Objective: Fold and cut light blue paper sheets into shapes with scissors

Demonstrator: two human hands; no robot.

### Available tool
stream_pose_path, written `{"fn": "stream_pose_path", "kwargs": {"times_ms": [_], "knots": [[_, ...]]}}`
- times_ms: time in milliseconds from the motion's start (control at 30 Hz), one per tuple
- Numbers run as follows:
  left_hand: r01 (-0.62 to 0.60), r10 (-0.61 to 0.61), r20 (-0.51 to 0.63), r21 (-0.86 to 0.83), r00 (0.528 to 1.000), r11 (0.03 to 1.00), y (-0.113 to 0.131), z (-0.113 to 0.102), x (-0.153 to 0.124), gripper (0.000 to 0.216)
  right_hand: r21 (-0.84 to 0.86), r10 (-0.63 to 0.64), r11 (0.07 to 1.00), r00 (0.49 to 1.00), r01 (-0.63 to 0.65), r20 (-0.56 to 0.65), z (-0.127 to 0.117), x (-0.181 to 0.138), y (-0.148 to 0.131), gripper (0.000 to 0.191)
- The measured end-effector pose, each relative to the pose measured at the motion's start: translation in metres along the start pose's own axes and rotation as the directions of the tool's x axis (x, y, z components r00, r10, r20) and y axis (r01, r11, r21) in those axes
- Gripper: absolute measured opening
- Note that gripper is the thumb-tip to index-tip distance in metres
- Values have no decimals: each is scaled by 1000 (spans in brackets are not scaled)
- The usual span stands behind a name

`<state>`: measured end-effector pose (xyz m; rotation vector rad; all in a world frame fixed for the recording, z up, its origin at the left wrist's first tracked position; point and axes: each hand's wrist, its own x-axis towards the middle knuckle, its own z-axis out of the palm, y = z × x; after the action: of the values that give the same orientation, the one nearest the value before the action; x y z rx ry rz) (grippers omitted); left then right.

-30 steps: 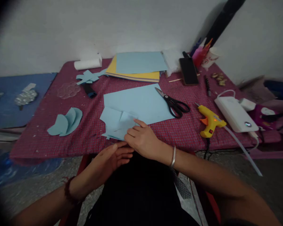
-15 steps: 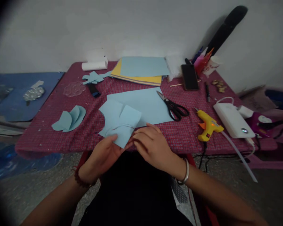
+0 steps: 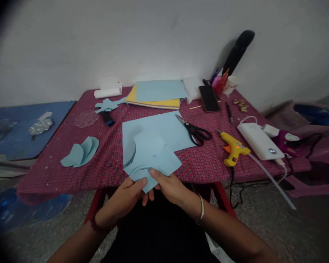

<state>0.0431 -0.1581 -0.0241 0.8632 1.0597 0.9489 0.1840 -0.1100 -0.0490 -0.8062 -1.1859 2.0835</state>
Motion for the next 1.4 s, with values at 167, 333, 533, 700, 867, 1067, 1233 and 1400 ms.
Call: {"fn": "stream_pose_path", "kwargs": {"times_ms": [167, 333, 533, 700, 867, 1067, 1233, 1400], "knots": [[-14, 21, -24, 241, 999, 970, -1, -2, 0, 30, 299, 15, 954, 1000, -16, 3, 0, 8, -1, 43], [-166, 210, -99, 334, 973, 928, 5, -9, -1, 25, 456, -13, 890, 1000, 20, -18, -2, 10, -8, 27], [-200, 257, -192, 273, 947, 941, 9, -20, 1, 16, 473, 12, 881, 1000, 1, -24, -3, 7, -4, 25], [-108, 239, -241, 455, 941, 884, 13, -20, 2, 27, 440, 15, 898, 998, 15, -65, -1, 6, -3, 23], [-45, 221, -270, 534, 937, 844, 11, -23, 3, 39, 419, 49, 908, 997, -20, -59, -1, 5, -6, 26], [-51, 201, -292, 449, 935, 892, 9, -17, 4, 29, 412, 42, 911, 996, -8, -73, 0, 7, -3, 25], [-59, 174, -334, 329, 926, 943, 3, -8, 6, 17, 378, -16, 925, 997, 45, -81, 3, 8, -5, 26], [-129, 112, -462, -7, 880, 992, 4, -11, 12, 21, 256, -65, 965, 998, 60, 10, -8, 4, -20, 26]]}}
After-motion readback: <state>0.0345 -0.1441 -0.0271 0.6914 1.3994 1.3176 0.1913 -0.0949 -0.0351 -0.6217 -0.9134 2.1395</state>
